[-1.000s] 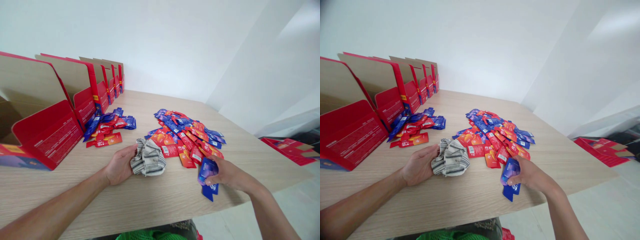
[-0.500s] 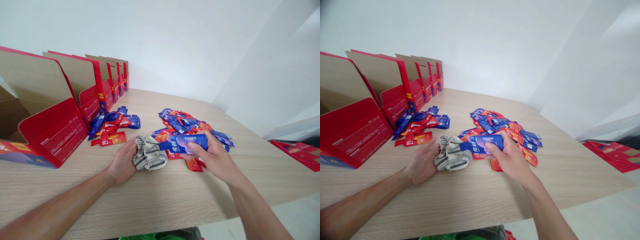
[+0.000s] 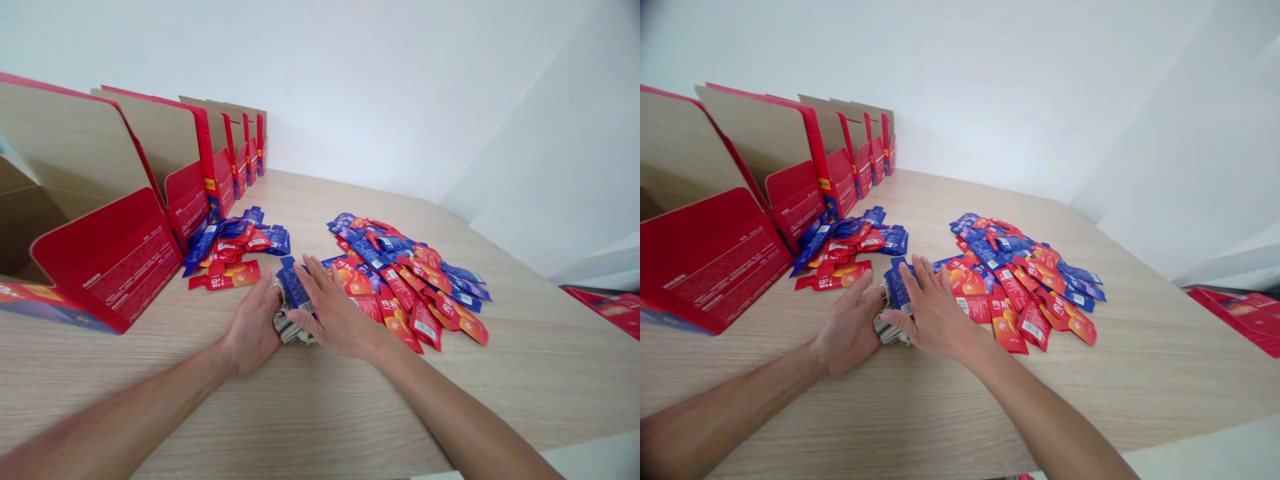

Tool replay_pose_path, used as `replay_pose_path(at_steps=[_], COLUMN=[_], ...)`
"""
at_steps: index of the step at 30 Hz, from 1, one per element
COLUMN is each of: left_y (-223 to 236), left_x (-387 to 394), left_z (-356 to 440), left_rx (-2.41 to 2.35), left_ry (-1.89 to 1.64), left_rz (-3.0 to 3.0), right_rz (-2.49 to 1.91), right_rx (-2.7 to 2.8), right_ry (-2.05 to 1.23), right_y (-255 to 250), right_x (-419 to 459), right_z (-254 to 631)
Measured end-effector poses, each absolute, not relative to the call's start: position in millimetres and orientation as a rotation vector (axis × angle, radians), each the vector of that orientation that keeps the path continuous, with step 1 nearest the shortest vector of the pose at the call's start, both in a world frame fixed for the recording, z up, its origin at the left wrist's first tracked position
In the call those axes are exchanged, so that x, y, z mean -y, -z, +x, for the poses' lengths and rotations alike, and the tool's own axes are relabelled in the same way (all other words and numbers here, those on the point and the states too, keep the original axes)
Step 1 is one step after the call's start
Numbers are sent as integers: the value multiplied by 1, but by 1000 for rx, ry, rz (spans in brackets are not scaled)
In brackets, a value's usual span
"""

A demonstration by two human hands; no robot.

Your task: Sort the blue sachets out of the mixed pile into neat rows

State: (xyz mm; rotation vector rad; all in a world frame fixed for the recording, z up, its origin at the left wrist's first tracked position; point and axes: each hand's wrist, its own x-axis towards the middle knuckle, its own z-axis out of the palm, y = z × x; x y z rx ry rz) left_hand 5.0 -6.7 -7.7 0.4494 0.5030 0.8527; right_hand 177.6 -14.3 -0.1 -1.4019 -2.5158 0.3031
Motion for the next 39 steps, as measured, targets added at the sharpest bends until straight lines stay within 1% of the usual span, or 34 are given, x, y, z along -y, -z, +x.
replay_pose_path(at_steps=[4, 9, 13, 16, 18, 21, 23, 25, 31, 39], left_y=[8, 11, 19, 22, 21, 17, 16, 17, 23, 20], left_x=[6, 5, 3, 3, 3, 4, 5, 4, 1, 3], left_z=[4, 2, 2, 2, 2, 2, 2, 2, 2, 1], left_rx=[-552, -598, -473, -410, -404, -374, -352, -341, -365, -368], left_ry=[-852, -900, -853, -822, -816, -808, -809, -818, -836, -822], left_rz=[490, 537, 508, 504, 508, 520, 525, 516, 496, 521], right_rz=[-1379, -1376, -1412, -1395, -1381, -1389, -1397, -1425, -1512, -1582], right_rx=[2570, 2627, 2653, 2657, 2552, 2134, 1846, 1750, 2098, 2341], right_ry=[-285, -234, -172, -236, -330, -364, -360, -396, -437, -344], right_y=[3, 8, 7, 1, -5, -9, -5, 4, 29, 14], right_x=[7, 22, 35, 39, 38, 32, 25, 17, 9, 26], right_z=[171, 165, 162, 168, 177, 189, 193, 194, 196, 188])
